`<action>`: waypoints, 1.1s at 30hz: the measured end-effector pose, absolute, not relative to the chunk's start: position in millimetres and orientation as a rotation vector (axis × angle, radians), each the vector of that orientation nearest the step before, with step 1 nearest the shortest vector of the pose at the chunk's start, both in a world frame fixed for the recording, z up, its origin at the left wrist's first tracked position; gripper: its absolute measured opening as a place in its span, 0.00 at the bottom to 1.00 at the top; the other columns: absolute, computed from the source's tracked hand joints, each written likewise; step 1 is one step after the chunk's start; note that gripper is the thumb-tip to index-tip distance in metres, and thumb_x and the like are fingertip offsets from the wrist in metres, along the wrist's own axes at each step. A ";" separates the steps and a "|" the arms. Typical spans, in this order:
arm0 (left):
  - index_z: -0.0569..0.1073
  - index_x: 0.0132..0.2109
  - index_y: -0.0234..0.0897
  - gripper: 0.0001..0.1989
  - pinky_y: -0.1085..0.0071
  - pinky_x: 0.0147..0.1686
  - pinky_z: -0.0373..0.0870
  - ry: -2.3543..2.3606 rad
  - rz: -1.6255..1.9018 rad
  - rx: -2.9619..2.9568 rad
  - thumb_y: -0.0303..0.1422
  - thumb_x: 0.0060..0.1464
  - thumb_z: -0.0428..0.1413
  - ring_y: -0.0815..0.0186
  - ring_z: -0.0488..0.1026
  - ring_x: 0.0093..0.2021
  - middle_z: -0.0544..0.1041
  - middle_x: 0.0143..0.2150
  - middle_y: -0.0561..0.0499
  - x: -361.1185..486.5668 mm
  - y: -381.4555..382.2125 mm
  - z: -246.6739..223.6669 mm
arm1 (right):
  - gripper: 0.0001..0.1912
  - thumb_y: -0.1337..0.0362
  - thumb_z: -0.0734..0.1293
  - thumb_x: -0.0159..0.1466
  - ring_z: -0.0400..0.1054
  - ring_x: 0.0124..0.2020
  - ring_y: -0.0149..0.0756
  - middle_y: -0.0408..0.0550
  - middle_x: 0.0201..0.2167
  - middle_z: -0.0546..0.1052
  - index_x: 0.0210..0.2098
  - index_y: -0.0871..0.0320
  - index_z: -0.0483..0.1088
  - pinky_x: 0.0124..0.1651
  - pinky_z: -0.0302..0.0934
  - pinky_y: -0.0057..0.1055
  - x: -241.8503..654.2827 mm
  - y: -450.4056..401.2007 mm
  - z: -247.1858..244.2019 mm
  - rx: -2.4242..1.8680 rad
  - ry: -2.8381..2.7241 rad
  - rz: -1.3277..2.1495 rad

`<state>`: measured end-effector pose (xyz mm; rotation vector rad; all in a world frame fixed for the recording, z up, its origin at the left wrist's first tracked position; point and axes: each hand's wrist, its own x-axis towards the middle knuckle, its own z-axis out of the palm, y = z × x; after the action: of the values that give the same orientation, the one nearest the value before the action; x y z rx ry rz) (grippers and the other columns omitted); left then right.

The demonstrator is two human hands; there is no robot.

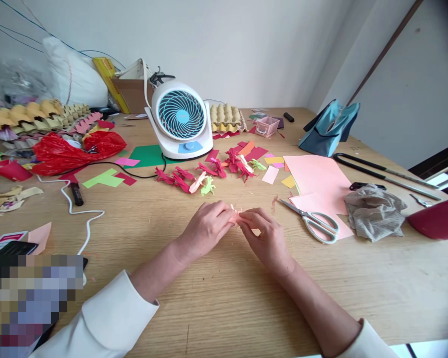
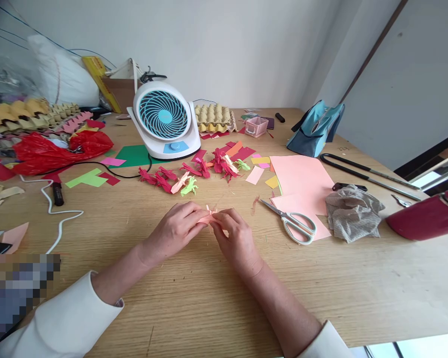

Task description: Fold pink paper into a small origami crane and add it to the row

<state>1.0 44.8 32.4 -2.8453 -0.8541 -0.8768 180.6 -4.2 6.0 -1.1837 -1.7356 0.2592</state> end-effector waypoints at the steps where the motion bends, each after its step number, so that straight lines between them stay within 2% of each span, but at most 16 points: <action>1: 0.73 0.48 0.35 0.08 0.65 0.41 0.69 -0.858 -0.872 -2.837 0.27 0.64 0.51 0.64 0.72 0.40 0.75 0.40 0.47 1.7 43.6 31.9 | 0.07 0.69 0.64 0.67 0.73 0.39 0.36 0.50 0.39 0.77 0.42 0.54 0.73 0.41 0.70 0.31 180.4 -4.5 6.1 -1.186 -1.735 0.252; 8: 0.72 0.47 0.35 0.08 0.64 0.42 0.70 -0.889 -0.851 -2.792 0.26 0.64 0.51 0.63 0.73 0.41 0.75 0.41 0.46 5.4 38.1 29.2 | 0.07 0.71 0.65 0.66 0.72 0.38 0.37 0.50 0.38 0.76 0.41 0.55 0.72 0.40 0.69 0.32 178.6 -5.7 6.4 -1.208 -1.732 0.252; 15: 0.72 0.49 0.37 0.09 0.66 0.43 0.70 -0.855 -0.913 -2.865 0.29 0.66 0.50 0.65 0.72 0.41 0.75 0.41 0.47 1.5 43.8 29.1 | 0.08 0.72 0.63 0.63 0.72 0.38 0.36 0.48 0.37 0.75 0.38 0.56 0.72 0.41 0.68 0.33 181.0 -4.1 10.5 -1.245 -1.647 0.493; 19: 0.73 0.49 0.37 0.08 0.66 0.46 0.69 -0.820 -0.947 -2.879 0.29 0.65 0.51 0.65 0.73 0.43 0.75 0.42 0.48 -0.5 45.0 30.8 | 0.03 0.64 0.65 0.64 0.75 0.32 0.36 0.45 0.29 0.77 0.36 0.57 0.68 0.36 0.68 0.32 182.4 -1.1 8.7 -1.249 -1.452 0.805; 24: 0.73 0.48 0.35 0.08 0.67 0.49 0.69 -0.766 -0.969 -2.877 0.29 0.65 0.51 0.66 0.73 0.46 0.76 0.43 0.48 -0.1 44.1 32.8 | 0.13 0.54 0.68 0.62 0.74 0.29 0.36 0.46 0.26 0.77 0.31 0.57 0.67 0.33 0.68 0.31 184.3 3.6 3.5 -1.187 -1.279 1.031; 30: 0.74 0.45 0.35 0.07 0.68 0.44 0.70 -0.687 -0.980 -2.931 0.27 0.65 0.51 0.65 0.73 0.44 0.75 0.40 0.48 -2.2 46.8 35.7 | 0.15 0.53 0.70 0.60 0.75 0.31 0.35 0.48 0.27 0.79 0.31 0.58 0.68 0.37 0.69 0.32 185.7 5.7 4.3 -1.130 -1.212 1.169; 33: 0.75 0.45 0.35 0.08 0.69 0.42 0.71 -0.770 -0.994 -2.983 0.28 0.64 0.52 0.66 0.74 0.41 0.74 0.39 0.47 -4.1 49.3 37.1 | 0.13 0.54 0.70 0.61 0.75 0.32 0.36 0.47 0.28 0.79 0.34 0.58 0.70 0.36 0.68 0.31 186.8 5.3 6.2 -1.104 -1.246 1.207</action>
<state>-4.1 49.3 37.1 -2.9832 -0.7705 -0.9941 186.8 5.3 6.2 -1.1039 -1.2458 1.2073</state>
